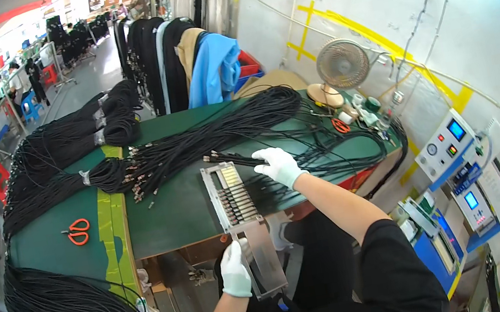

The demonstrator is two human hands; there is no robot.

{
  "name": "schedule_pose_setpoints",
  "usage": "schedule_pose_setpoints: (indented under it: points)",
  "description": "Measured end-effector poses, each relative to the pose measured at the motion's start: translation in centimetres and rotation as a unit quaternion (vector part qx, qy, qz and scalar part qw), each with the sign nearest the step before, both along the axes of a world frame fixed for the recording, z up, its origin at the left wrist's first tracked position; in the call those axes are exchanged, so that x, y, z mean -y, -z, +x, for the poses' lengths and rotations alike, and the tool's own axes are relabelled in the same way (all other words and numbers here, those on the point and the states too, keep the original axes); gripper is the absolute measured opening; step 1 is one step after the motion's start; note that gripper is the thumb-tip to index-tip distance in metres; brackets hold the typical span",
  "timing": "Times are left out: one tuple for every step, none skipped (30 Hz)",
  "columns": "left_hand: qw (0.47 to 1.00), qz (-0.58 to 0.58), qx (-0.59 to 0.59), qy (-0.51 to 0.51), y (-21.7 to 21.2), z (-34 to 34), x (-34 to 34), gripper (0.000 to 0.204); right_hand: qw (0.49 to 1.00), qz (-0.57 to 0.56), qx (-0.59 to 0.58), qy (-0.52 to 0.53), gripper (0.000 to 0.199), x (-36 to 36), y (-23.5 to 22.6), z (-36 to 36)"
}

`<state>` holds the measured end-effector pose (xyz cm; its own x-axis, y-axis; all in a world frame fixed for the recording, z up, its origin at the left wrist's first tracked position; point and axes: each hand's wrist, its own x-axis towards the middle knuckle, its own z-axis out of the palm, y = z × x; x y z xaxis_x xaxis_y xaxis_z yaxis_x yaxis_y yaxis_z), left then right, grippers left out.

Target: The person inserts cable ends into a metal fixture, places the fixture onto an automated dispensing machine, and coils the cable bundles on the workbench.

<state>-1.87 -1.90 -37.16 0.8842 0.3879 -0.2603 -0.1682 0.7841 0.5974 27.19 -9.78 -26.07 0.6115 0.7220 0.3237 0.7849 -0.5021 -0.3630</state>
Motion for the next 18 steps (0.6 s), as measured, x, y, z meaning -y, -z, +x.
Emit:
schedule_pose_setpoints:
  points:
    - [1.000, 0.005, -0.001, -0.002, -0.3, -0.2, 0.1, 0.037, 1.000, 0.001, -0.004, -0.009, 0.045, -1.1, 0.6, 1.0]
    - [0.999, 0.014, -0.031, -0.005, -0.7, -0.3, 0.1, 0.036, 0.997, -0.054, 0.061, 0.013, 0.049, -2.2, 1.2, 2.0]
    - [0.999, 0.015, -0.036, -0.013, -1.1, -0.4, -0.1, 0.036, 0.985, -0.109, 0.127, 0.036, 0.053, -3.1, 1.8, 3.0]
    - [1.000, 0.004, -0.013, -0.005, -1.7, -0.5, -0.2, 0.035, 0.982, -0.152, 0.110, 0.038, 0.052, -3.8, 2.4, 4.2]
    - [1.000, -0.007, 0.010, 0.001, -2.2, -0.6, -0.3, 0.035, 0.989, -0.143, -0.041, -0.022, 0.043, -4.1, 2.0, 5.4]
    - [1.000, -0.007, 0.001, -0.006, -2.6, -0.5, -0.3, 0.034, 0.985, -0.151, -0.053, -0.062, 0.039, -4.0, 2.0, 6.0]
    - [1.000, -0.006, -0.004, -0.017, -2.7, -0.5, -0.4, 0.034, 0.980, -0.157, -0.064, -0.102, 0.035, -4.0, 1.6, 6.3]
    - [1.000, 0.006, -0.019, -0.019, -2.8, -0.5, -0.5, 0.034, 0.977, -0.140, -0.104, -0.124, 0.033, -3.9, 0.9, 6.1]
    - [0.999, 0.017, -0.035, -0.021, -2.7, -0.5, -0.6, 0.034, 0.972, -0.145, -0.155, -0.102, 0.035, -3.8, 0.1, 6.2]
    - [0.998, 0.036, -0.048, -0.021, -2.6, -0.4, -0.6, 0.034, 0.973, -0.124, -0.164, -0.108, 0.036, -3.2, -0.1, 6.8]
    - [0.996, 0.055, -0.061, -0.020, -2.7, -0.4, -0.7, 0.035, 0.973, -0.101, -0.173, -0.114, 0.038, -2.9, -0.2, 7.4]
    - [0.997, 0.055, -0.049, -0.023, -2.8, -0.4, -0.7, 0.033, 0.976, -0.088, -0.175, -0.099, 0.038, -2.8, -0.1, 7.9]
    - [0.993, 0.101, -0.068, -0.010, -3.0, -0.5, -0.9, 0.032, 0.982, -0.063, -0.154, -0.091, 0.038, -2.0, 0.6, 9.1]
    - [0.980, 0.176, -0.091, -0.036, -3.0, -1.3, -1.3, 0.032, 0.985, -0.066, -0.127, -0.091, 0.038, -2.2, 0.8, 9.2]
    - [0.960, 0.251, -0.113, -0.061, -3.1, -1.9, -1.5, 0.033, 0.988, -0.068, -0.101, -0.090, 0.038, -2.5, 1.0, 9.3]
    - [0.942, 0.290, -0.125, -0.117, -4.1, -2.2, -1.2, 0.034, 0.994, -0.043, -0.064, -0.082, 0.037, -2.4, 1.4, 9.4]
    - [0.923, 0.326, -0.127, -0.163, -4.5, -2.7, -1.4, 0.033, 0.993, -0.035, -0.072, -0.088, 0.037, -3.0, 1.3, 8.7]
    - [0.901, 0.371, -0.125, -0.186, -5.2, -2.9, -1.8, 0.032, 0.995, -0.024, -0.034, -0.086, 0.036, -3.5, 1.1, 8.0]
